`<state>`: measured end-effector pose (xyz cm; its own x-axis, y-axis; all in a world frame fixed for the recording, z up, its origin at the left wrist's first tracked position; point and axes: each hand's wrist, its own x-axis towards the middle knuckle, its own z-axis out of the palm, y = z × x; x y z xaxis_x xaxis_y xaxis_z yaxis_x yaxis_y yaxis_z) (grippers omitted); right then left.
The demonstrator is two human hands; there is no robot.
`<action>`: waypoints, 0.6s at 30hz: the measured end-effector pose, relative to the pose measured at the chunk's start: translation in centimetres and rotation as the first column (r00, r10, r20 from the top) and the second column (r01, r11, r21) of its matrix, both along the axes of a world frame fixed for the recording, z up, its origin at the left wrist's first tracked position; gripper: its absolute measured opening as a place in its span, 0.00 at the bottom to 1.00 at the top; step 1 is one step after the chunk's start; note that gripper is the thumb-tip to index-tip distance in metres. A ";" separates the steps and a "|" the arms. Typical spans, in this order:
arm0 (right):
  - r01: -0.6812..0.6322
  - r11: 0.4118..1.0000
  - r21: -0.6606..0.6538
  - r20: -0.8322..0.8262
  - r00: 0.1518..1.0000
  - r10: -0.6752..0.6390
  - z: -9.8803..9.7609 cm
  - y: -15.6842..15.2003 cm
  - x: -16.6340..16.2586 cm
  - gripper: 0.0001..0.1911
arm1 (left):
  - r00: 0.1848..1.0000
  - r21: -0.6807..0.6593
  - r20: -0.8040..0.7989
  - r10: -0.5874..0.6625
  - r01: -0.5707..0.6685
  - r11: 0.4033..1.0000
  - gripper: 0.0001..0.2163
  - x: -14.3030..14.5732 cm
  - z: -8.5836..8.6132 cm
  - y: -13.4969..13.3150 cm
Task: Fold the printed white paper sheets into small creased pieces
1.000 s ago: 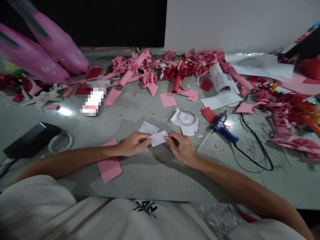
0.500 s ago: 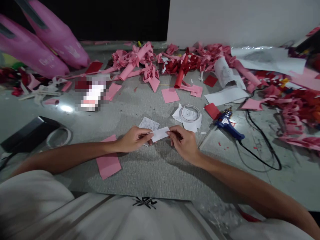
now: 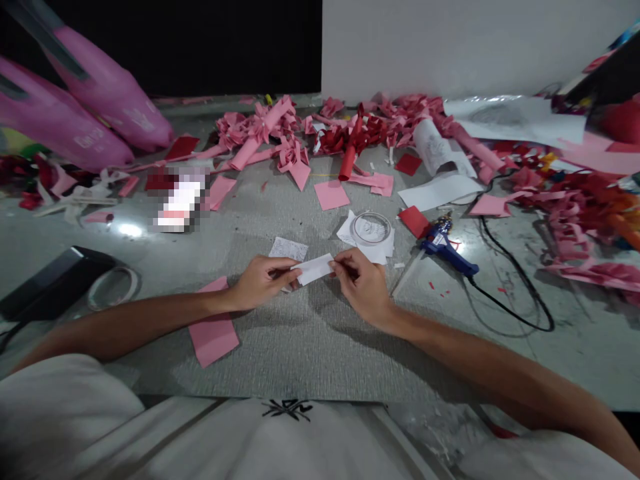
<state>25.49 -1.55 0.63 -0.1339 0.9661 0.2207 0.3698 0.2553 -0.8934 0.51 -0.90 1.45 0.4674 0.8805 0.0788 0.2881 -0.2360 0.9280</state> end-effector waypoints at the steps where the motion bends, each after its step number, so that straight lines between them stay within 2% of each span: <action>1: 0.004 1.000 0.002 0.011 1.000 -0.004 0.0 0.0 0.0 0.08 | 1.000 -0.008 0.024 0.016 -0.016 1.000 0.16 0.0 -0.1 0.0; 6: 0.014 1.000 0.016 0.045 0.999 -0.014 0.1 0.1 0.2 0.08 | 0.989 -0.088 0.138 0.051 -0.039 0.995 0.17 0.0 -0.2 0.1; 8: -0.029 0.999 0.014 0.032 0.999 0.028 0.0 0.0 0.3 0.08 | 0.983 -0.088 0.184 -0.005 0.021 0.996 0.21 -0.2 -0.1 0.2; 11: -0.163 0.985 0.056 0.047 0.986 0.160 0.0 0.0 0.4 0.05 | 0.943 -0.055 0.277 -0.182 0.204 0.977 0.23 -0.3 0.1 0.3; 14: -0.313 0.933 0.175 0.142 0.946 0.291 0.3 -0.1 0.3 0.02 | 0.903 -0.094 0.316 -0.289 0.333 0.938 0.19 -0.3 0.2 0.1; 16: -0.378 0.884 0.274 0.190 0.923 0.335 0.5 -0.2 0.3 0.03 | 0.913 -0.111 0.276 -0.301 0.342 0.933 0.21 -0.1 0.3 0.0; 18: -0.392 0.851 0.349 0.214 0.918 0.334 0.6 -0.1 0.2 0.05 | 0.926 -0.072 0.225 -0.303 0.326 0.943 0.21 0.0 0.3 0.0</action>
<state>25.72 -1.69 1.20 -0.5157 0.6885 0.5099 0.2982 0.7022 -0.6465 0.53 -0.88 1.77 0.7049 0.6993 0.1186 0.0131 -0.1800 0.9836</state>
